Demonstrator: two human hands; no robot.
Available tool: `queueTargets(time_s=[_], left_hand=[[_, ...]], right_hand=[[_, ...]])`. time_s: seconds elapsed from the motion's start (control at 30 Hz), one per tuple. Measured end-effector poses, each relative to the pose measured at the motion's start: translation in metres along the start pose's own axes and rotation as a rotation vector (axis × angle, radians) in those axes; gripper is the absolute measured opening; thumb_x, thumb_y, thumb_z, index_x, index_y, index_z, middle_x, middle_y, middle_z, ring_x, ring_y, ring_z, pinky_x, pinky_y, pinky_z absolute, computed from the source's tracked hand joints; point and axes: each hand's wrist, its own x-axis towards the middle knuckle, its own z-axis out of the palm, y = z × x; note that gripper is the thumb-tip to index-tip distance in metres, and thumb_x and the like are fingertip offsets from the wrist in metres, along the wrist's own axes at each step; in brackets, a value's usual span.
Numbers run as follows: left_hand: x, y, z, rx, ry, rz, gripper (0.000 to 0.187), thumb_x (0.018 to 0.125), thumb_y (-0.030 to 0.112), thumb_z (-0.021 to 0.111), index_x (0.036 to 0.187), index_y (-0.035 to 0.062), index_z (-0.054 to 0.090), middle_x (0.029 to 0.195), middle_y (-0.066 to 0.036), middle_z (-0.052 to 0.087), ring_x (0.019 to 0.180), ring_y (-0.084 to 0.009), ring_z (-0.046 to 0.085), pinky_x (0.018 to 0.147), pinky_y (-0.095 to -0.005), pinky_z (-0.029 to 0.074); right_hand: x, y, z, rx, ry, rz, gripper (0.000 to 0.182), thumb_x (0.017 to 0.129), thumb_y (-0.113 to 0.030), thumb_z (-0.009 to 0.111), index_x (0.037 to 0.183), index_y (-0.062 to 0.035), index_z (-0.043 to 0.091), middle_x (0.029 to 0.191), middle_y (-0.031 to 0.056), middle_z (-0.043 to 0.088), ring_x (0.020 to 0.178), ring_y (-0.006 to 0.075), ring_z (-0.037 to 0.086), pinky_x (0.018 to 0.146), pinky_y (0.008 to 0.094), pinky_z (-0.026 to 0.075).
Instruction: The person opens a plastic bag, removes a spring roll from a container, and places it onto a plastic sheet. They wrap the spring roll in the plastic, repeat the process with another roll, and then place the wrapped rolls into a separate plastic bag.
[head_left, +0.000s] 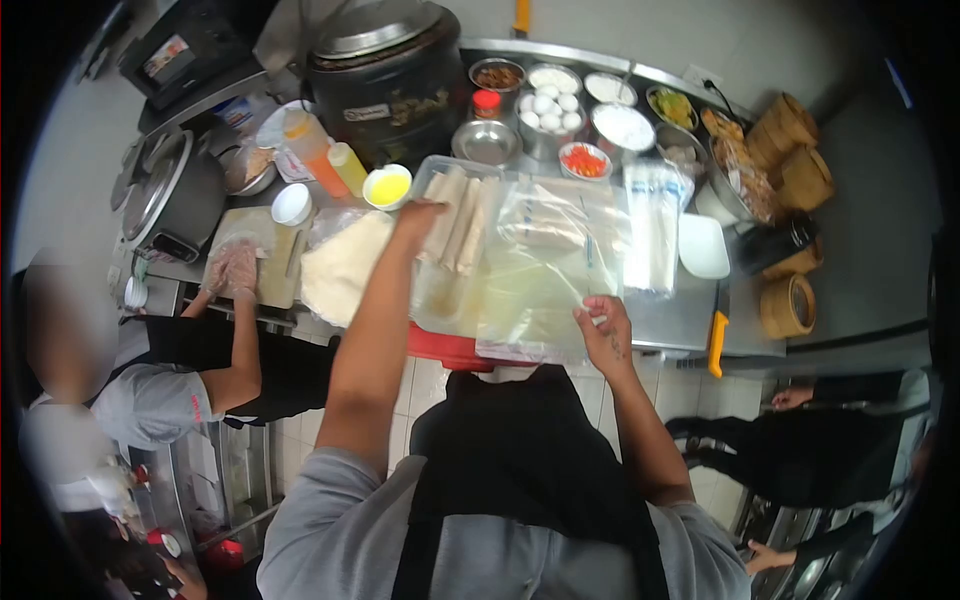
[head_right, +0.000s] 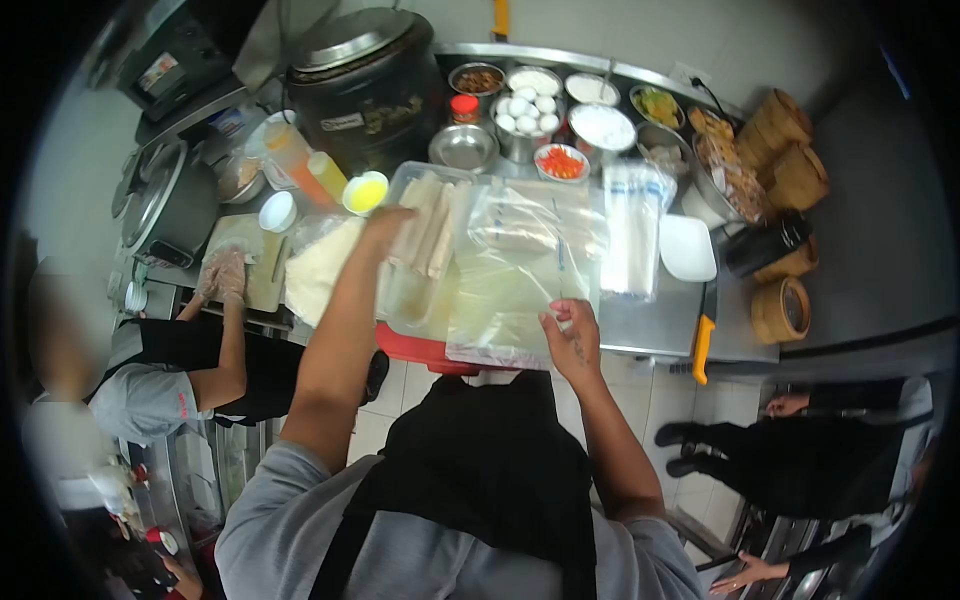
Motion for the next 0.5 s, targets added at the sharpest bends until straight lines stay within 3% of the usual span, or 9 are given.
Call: queueTargets(time_s=[0.1,0.13,0.2,0.23,0.3,0.37,0.43,0.47,0.5], left_hand=[[-0.096,0.064,-0.016,0.183,-0.044,0.263,0.035,0.088,0.014,0.075,0.116,-0.0057,0.066,0.107,-0.012,0.073,0.093,-0.0158,0.068,0.084,-0.0317,0.053],[-0.115,0.063,-0.012,0.188,-0.064,0.253,0.035,0.088,0.014,0.075,0.116,-0.0057,0.066,0.107,-0.012,0.073,0.093,-0.0158,0.068,0.084,-0.0317,0.053],[-0.145,0.056,-0.002,0.084,-0.331,0.42,0.028,0.092,0.012,0.072,0.115,-0.0024,0.067,0.106,-0.007,0.071,0.096,-0.0123,0.065,0.085,-0.0295,0.051],[-0.159,0.051,0.007,0.129,-0.444,0.461,0.028,0.091,0.013,0.073,0.115,-0.0001,0.068,0.104,-0.005,0.07,0.096,-0.0121,0.063,0.085,-0.0299,0.051],[-0.175,0.042,0.032,0.25,-0.685,0.526,0.03,0.089,0.015,0.075,0.116,0.0044,0.069,0.103,-0.005,0.067,0.096,-0.0142,0.062,0.085,-0.0315,0.05],[-0.179,0.03,0.059,0.323,-0.817,0.547,0.031,0.087,0.016,0.076,0.116,0.0066,0.07,0.103,-0.006,0.066,0.096,-0.0164,0.061,0.085,-0.0328,0.05],[-0.177,0.012,0.085,0.407,-0.87,0.596,0.034,0.085,0.019,0.077,0.116,0.0072,0.07,0.104,-0.01,0.066,0.095,-0.0239,0.063,0.086,-0.0355,0.049],[-0.176,0.005,0.093,0.401,-0.874,0.594,0.034,0.085,0.019,0.077,0.116,0.0072,0.07,0.104,-0.01,0.066,0.095,-0.0239,0.063,0.086,-0.0355,0.049],[-0.175,0.002,0.1,0.414,-0.847,0.61,0.033,0.085,0.019,0.076,0.115,0.007,0.07,0.105,-0.012,0.066,0.097,-0.027,0.063,0.087,-0.0363,0.05]], right_hand=[[-0.003,-0.02,-0.011,0.04,0.002,0.029,0.034,0.084,-0.014,0.078,0.112,-0.0009,0.064,0.107,0.0137,0.062,0.092,0.0258,0.062,0.079,0.0362,0.051],[-0.003,-0.028,-0.015,0.034,0.01,0.05,0.034,0.084,-0.014,0.078,0.112,-0.0009,0.064,0.107,0.0137,0.062,0.092,0.0258,0.062,0.079,0.0362,0.051],[-0.004,-0.046,-0.024,-0.144,-0.002,-0.23,0.048,0.082,-0.016,0.081,0.122,0.0006,0.06,0.126,0.0153,0.058,0.11,0.025,0.06,0.079,0.0335,0.052],[-0.004,-0.059,-0.028,-0.152,-0.005,-0.217,0.048,0.082,-0.016,0.081,0.122,0.0006,0.06,0.126,0.0153,0.058,0.11,0.025,0.06,0.079,0.0335,0.052],[0.0,-0.077,-0.033,-0.263,0.039,-0.424,0.055,0.082,-0.015,0.082,0.13,-0.0017,0.058,0.13,0.0199,0.059,0.116,0.0376,0.059,0.097,0.0421,0.049],[0.0,-0.065,-0.038,-0.251,0.005,-0.435,0.056,0.082,-0.014,0.081,0.131,-0.0027,0.057,0.133,0.0192,0.059,0.119,0.0367,0.059,0.099,0.0432,0.049],[-0.002,-0.032,-0.048,-0.057,-0.401,-0.105,0.048,0.084,-0.013,0.079,0.127,-0.0045,0.06,0.126,0.0159,0.064,0.114,0.0338,0.062,0.097,0.0423,0.049],[-0.002,-0.02,-0.053,-0.065,-0.475,0.048,0.038,0.087,-0.014,0.077,0.121,-0.0061,0.064,0.116,0.0123,0.068,0.109,0.0318,0.064,0.093,0.0411,0.05],[-0.003,-0.012,-0.054,-0.068,-0.476,0.055,0.038,0.087,-0.014,0.077,0.121,-0.0061,0.064,0.116,0.0123,0.068,0.109,0.0318,0.064,0.093,0.0411,0.05]])
